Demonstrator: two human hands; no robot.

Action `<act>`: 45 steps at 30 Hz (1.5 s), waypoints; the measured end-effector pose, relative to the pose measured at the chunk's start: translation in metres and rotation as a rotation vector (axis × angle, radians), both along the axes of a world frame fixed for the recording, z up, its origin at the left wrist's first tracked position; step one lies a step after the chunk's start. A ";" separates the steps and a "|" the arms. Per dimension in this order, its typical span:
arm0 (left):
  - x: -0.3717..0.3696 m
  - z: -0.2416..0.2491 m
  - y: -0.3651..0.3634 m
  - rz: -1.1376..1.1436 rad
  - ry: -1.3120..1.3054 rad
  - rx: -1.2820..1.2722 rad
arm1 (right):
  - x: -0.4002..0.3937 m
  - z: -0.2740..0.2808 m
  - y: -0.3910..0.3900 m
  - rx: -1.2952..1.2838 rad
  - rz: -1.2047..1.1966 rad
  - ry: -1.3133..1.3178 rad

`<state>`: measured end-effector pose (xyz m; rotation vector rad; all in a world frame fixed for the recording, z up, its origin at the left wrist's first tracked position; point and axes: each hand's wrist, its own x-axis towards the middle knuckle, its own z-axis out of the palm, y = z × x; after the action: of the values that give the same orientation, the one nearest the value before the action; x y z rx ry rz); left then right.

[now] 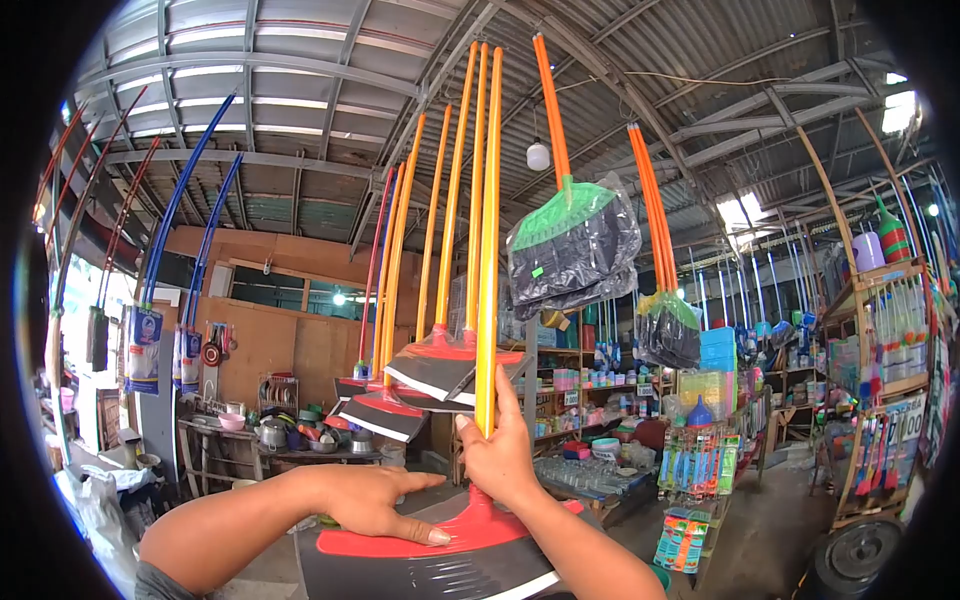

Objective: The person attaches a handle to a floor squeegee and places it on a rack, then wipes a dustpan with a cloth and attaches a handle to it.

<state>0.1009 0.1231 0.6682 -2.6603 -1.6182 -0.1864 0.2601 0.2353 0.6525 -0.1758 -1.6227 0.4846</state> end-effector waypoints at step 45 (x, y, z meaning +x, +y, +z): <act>-0.084 -0.056 -0.172 0.150 -0.376 0.200 | -0.088 -0.013 -0.047 -0.050 0.182 0.023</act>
<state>0.0166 -0.0493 0.6122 -2.4469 -1.7716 -0.8400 0.1720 0.1882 0.6393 -0.0597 -1.6124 0.6650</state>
